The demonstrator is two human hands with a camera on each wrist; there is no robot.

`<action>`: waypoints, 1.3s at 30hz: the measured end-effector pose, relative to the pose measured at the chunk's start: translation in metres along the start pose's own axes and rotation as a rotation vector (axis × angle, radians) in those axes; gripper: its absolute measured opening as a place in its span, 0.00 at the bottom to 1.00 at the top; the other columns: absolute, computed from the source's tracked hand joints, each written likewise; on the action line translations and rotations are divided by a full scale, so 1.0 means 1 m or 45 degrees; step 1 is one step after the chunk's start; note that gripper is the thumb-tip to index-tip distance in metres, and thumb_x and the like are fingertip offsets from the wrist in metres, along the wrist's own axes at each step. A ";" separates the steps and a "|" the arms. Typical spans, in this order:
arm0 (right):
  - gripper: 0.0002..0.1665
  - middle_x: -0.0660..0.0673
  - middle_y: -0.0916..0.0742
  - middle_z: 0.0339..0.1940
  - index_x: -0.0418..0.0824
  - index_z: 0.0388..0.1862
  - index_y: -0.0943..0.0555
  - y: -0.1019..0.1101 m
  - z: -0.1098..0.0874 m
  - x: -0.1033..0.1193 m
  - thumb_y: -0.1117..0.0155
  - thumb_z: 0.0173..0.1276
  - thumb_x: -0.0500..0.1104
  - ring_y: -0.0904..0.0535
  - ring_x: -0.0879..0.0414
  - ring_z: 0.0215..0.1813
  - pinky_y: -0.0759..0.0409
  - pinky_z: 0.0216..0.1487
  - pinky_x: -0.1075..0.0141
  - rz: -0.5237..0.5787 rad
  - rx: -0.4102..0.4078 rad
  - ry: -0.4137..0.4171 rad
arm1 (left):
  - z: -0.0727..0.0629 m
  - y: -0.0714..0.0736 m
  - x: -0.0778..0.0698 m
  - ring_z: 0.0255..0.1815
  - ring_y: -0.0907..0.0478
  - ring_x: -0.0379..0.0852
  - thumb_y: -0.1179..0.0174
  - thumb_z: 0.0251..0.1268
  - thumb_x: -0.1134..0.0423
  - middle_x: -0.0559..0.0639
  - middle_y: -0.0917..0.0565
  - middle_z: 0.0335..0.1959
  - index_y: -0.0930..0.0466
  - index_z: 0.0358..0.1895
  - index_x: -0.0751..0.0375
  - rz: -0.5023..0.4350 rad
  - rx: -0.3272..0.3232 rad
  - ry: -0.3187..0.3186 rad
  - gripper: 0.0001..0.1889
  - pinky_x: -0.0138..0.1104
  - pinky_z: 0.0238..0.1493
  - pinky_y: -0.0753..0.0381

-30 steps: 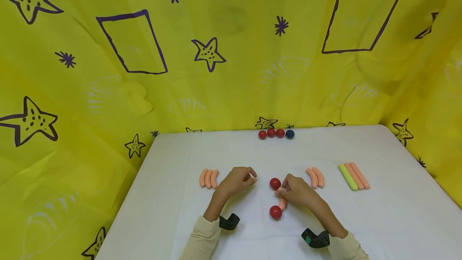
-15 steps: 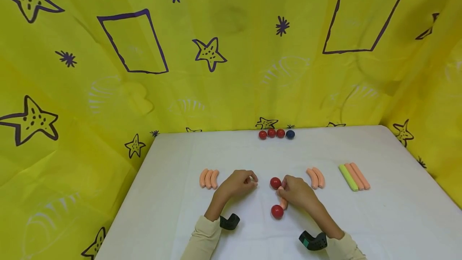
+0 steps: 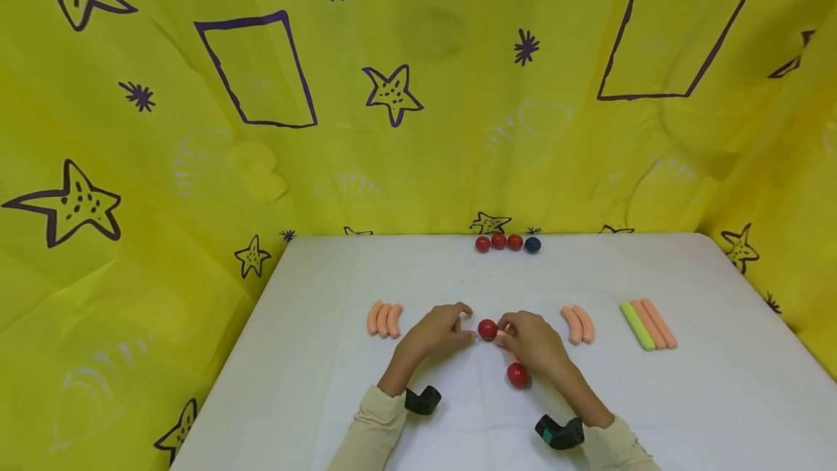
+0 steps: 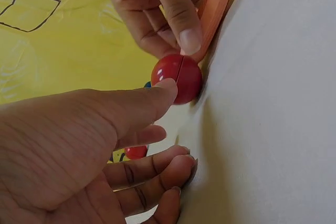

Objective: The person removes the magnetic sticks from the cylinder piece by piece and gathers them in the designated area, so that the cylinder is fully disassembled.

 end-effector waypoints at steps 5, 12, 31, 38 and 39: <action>0.07 0.49 0.19 0.26 0.42 0.37 0.13 0.000 0.005 0.009 0.27 0.60 0.40 0.27 0.59 0.28 0.29 0.28 0.67 -0.044 -0.062 0.127 | 0.002 -0.004 -0.004 0.30 0.32 0.34 0.34 0.63 0.55 0.49 0.22 0.30 0.23 0.56 0.63 0.077 -0.005 -0.017 0.22 0.25 0.33 0.31; 0.08 0.50 0.16 0.29 0.43 0.38 0.13 -0.005 0.009 0.010 0.27 0.59 0.41 0.26 0.60 0.30 0.28 0.30 0.67 -0.001 -0.066 0.145 | 0.002 -0.007 -0.010 0.33 0.30 0.36 0.32 0.61 0.55 0.51 0.22 0.36 0.19 0.48 0.61 0.116 -0.100 0.008 0.17 0.25 0.34 0.30; 0.10 0.52 0.20 0.25 0.41 0.34 0.17 -0.007 0.011 -0.004 0.30 0.63 0.47 0.27 0.60 0.30 0.28 0.31 0.70 0.129 0.012 0.121 | 0.001 -0.007 -0.009 0.29 0.33 0.34 0.29 0.57 0.56 0.47 0.25 0.31 0.18 0.42 0.59 0.128 -0.221 0.044 0.14 0.25 0.30 0.33; 0.10 0.52 0.20 0.25 0.41 0.33 0.17 -0.007 0.009 -0.007 0.30 0.63 0.47 0.27 0.60 0.30 0.28 0.31 0.71 0.159 0.004 0.128 | 0.001 -0.008 -0.010 0.28 0.32 0.34 0.29 0.56 0.56 0.46 0.25 0.30 0.18 0.41 0.57 0.140 -0.218 0.054 0.14 0.24 0.29 0.32; 0.10 0.52 0.20 0.26 0.41 0.33 0.17 -0.007 0.010 -0.007 0.30 0.63 0.47 0.27 0.60 0.30 0.28 0.31 0.71 0.161 0.002 0.131 | 0.001 -0.008 -0.010 0.28 0.32 0.34 0.29 0.56 0.56 0.46 0.25 0.30 0.18 0.41 0.57 0.148 -0.221 0.050 0.14 0.24 0.29 0.32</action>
Point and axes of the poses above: each hand's wrist, its own z-axis towards the middle knuckle, its own y-axis out of the back of the hand, x = y × z, the point moved 8 cm from there along z, towards the middle knuckle
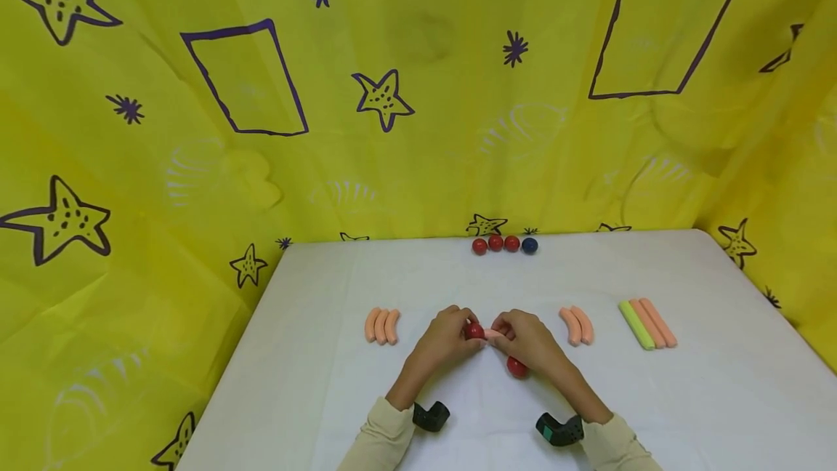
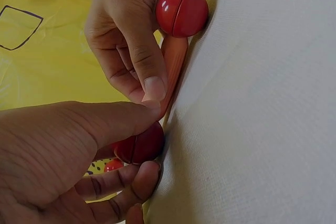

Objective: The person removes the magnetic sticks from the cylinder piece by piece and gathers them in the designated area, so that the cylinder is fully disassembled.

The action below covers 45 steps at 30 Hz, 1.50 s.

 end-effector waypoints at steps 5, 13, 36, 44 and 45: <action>0.10 0.52 0.19 0.26 0.41 0.33 0.17 0.001 -0.001 0.002 0.30 0.63 0.46 0.27 0.61 0.30 0.27 0.32 0.72 -0.001 -0.017 0.027 | 0.001 0.001 0.000 0.28 0.31 0.34 0.29 0.56 0.56 0.46 0.24 0.30 0.18 0.41 0.57 -0.007 -0.003 -0.013 0.14 0.24 0.29 0.32; 0.08 0.52 0.19 0.27 0.40 0.33 0.18 0.003 -0.003 0.005 0.30 0.63 0.44 0.27 0.62 0.30 0.26 0.31 0.72 0.038 -0.044 0.076 | 0.002 0.001 0.002 0.30 0.30 0.35 0.28 0.55 0.57 0.46 0.23 0.30 0.18 0.42 0.57 -0.037 0.007 -0.009 0.14 0.24 0.31 0.31; 0.11 0.51 0.20 0.27 0.41 0.32 0.19 0.006 -0.005 -0.007 0.30 0.63 0.47 0.27 0.61 0.31 0.27 0.32 0.72 0.019 -0.004 0.011 | 0.002 0.010 0.023 0.36 0.23 0.43 0.30 0.55 0.61 0.54 0.21 0.37 0.18 0.46 0.61 -0.021 -0.146 0.117 0.16 0.28 0.34 0.21; 0.11 0.51 0.20 0.27 0.40 0.33 0.19 0.005 -0.004 -0.006 0.30 0.64 0.47 0.28 0.61 0.31 0.27 0.32 0.72 0.042 0.010 0.029 | 0.002 0.011 0.022 0.41 0.21 0.48 0.28 0.54 0.61 0.57 0.19 0.40 0.19 0.46 0.64 -0.008 -0.230 0.212 0.18 0.37 0.40 0.19; 0.11 0.51 0.20 0.27 0.40 0.33 0.19 0.005 -0.004 -0.006 0.30 0.64 0.47 0.28 0.61 0.31 0.27 0.32 0.72 0.044 0.010 0.029 | 0.002 0.012 0.022 0.42 0.21 0.49 0.28 0.54 0.61 0.58 0.19 0.41 0.19 0.47 0.65 -0.019 -0.242 0.225 0.18 0.38 0.41 0.19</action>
Point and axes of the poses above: each hand's wrist, its own z-axis towards the middle knuckle, its own y-axis out of the back of the hand, x = y × z, the point moved 8 cm from there along z, towards the middle knuckle
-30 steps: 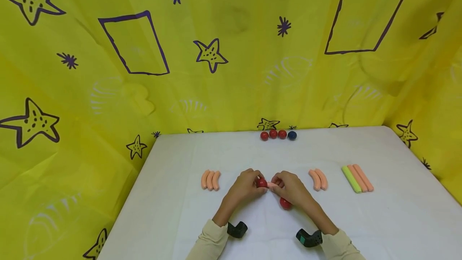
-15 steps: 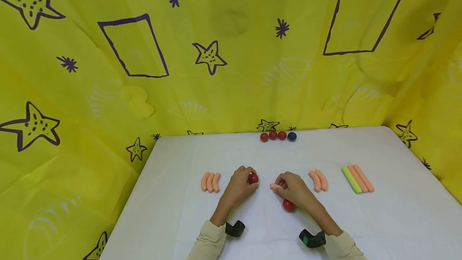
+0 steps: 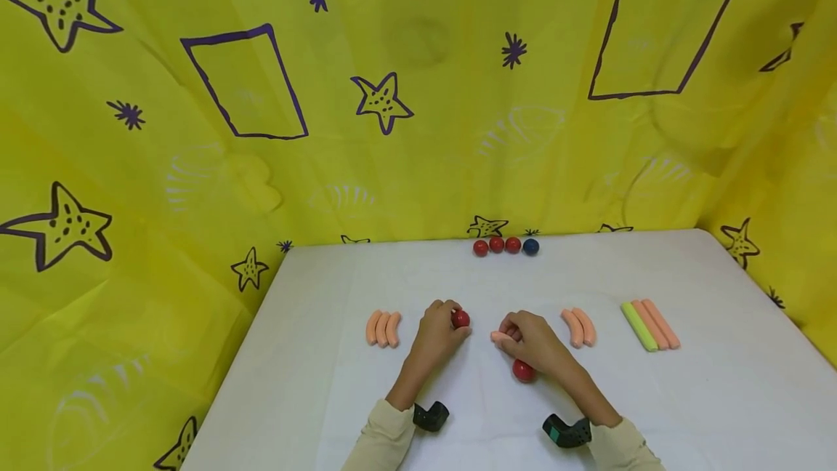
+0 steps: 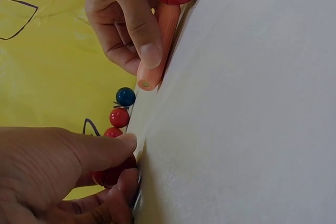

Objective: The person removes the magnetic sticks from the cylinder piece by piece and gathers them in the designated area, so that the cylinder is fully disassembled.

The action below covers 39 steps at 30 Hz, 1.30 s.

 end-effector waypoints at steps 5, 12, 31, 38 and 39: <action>0.11 0.51 0.20 0.26 0.40 0.32 0.20 0.001 0.000 -0.002 0.30 0.64 0.46 0.27 0.61 0.31 0.26 0.33 0.72 0.010 0.001 -0.016 | 0.004 -0.002 0.000 0.42 0.20 0.51 0.28 0.55 0.62 0.59 0.19 0.41 0.20 0.47 0.68 -0.044 -0.041 0.064 0.19 0.39 0.40 0.18; 0.11 0.51 0.21 0.26 0.40 0.31 0.20 0.003 0.000 -0.004 0.30 0.64 0.46 0.28 0.61 0.30 0.27 0.32 0.72 0.014 -0.002 -0.011 | 0.026 -0.002 0.003 0.39 0.20 0.49 0.29 0.53 0.67 0.59 0.17 0.38 0.19 0.46 0.69 -0.163 -0.124 0.096 0.17 0.36 0.38 0.18; 0.11 0.51 0.20 0.27 0.41 0.32 0.20 0.001 0.003 -0.001 0.31 0.65 0.47 0.28 0.63 0.31 0.26 0.33 0.72 0.043 -0.014 0.081 | 0.114 -0.016 0.038 0.38 0.19 0.46 0.30 0.56 0.64 0.56 0.15 0.40 0.18 0.50 0.59 -0.481 -0.340 0.249 0.17 0.35 0.41 0.21; 0.11 0.51 0.20 0.26 0.41 0.32 0.20 0.001 0.002 -0.001 0.31 0.65 0.47 0.28 0.64 0.30 0.27 0.33 0.72 0.047 -0.009 0.088 | 0.122 -0.020 0.045 0.37 0.19 0.46 0.27 0.53 0.61 0.53 0.13 0.38 0.16 0.48 0.59 -0.442 -0.474 0.265 0.18 0.35 0.38 0.23; 0.11 0.51 0.20 0.27 0.41 0.32 0.20 0.002 0.002 -0.001 0.31 0.65 0.46 0.28 0.64 0.30 0.27 0.33 0.72 0.048 -0.013 0.090 | 0.123 -0.020 0.045 0.37 0.20 0.46 0.27 0.53 0.61 0.52 0.13 0.38 0.16 0.48 0.58 -0.408 -0.483 0.271 0.18 0.35 0.38 0.23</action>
Point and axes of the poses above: each hand's wrist, its own z-axis towards the middle knuckle, its own y-axis out of the back of the hand, x = y × z, the point moved 8 cm from there along z, towards the middle knuckle
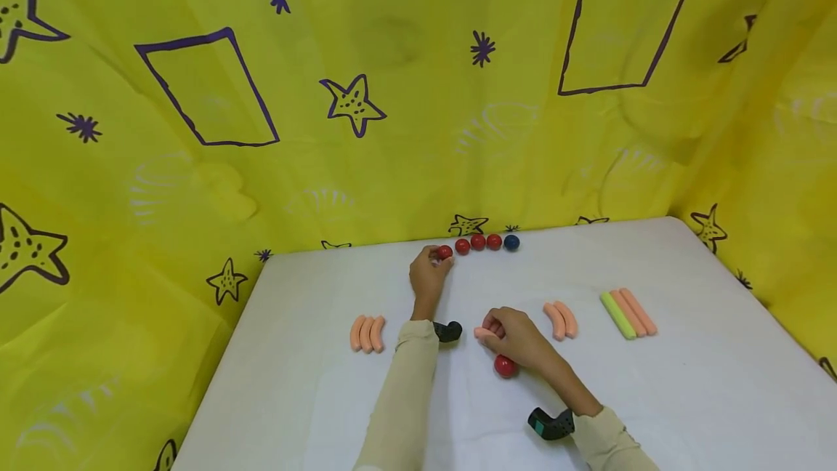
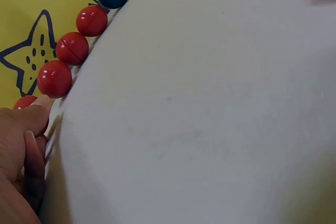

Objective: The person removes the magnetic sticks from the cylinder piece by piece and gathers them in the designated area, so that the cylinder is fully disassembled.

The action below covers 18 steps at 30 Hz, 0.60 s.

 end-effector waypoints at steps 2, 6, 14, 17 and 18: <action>0.11 0.51 0.20 0.27 0.40 0.32 0.20 0.000 0.000 0.000 0.31 0.65 0.46 0.28 0.64 0.30 0.26 0.33 0.72 -0.001 -0.007 0.005 | 0.001 -0.001 0.000 0.36 0.21 0.46 0.27 0.53 0.60 0.52 0.14 0.38 0.16 0.48 0.57 0.070 -0.017 0.001 0.18 0.35 0.37 0.25; 0.11 0.52 0.20 0.27 0.41 0.32 0.20 -0.002 0.000 -0.002 0.31 0.65 0.46 0.28 0.64 0.30 0.26 0.34 0.72 -0.006 -0.015 -0.005 | 0.003 -0.003 -0.003 0.33 0.25 0.48 0.27 0.54 0.56 0.52 0.20 0.36 0.15 0.50 0.54 0.216 -0.022 -0.006 0.19 0.37 0.34 0.28; 0.10 0.53 0.20 0.26 0.41 0.31 0.20 -0.003 0.000 -0.001 0.31 0.65 0.47 0.28 0.64 0.30 0.26 0.33 0.72 0.006 -0.006 -0.014 | 0.008 -0.002 -0.008 0.34 0.26 0.50 0.29 0.57 0.54 0.55 0.21 0.36 0.16 0.54 0.51 0.298 0.075 -0.015 0.21 0.40 0.33 0.27; 0.10 0.53 0.20 0.27 0.41 0.32 0.20 -0.002 0.000 -0.001 0.31 0.65 0.47 0.27 0.64 0.30 0.25 0.34 0.72 0.001 0.002 -0.032 | 0.010 -0.004 -0.009 0.35 0.25 0.49 0.30 0.58 0.53 0.55 0.21 0.38 0.18 0.58 0.50 0.309 0.120 -0.027 0.23 0.39 0.34 0.26; 0.11 0.53 0.20 0.27 0.41 0.33 0.20 -0.001 0.000 -0.001 0.31 0.65 0.47 0.27 0.63 0.30 0.25 0.34 0.72 -0.002 0.005 -0.037 | 0.010 -0.005 -0.010 0.35 0.26 0.49 0.31 0.58 0.52 0.55 0.21 0.38 0.19 0.59 0.51 0.307 0.132 -0.031 0.24 0.38 0.34 0.26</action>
Point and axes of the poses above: each hand's wrist, its own z-axis towards the middle knuckle, its own y-axis out of the back of the hand, x = y × z, the point moved 8 cm from there along z, towards the middle knuckle
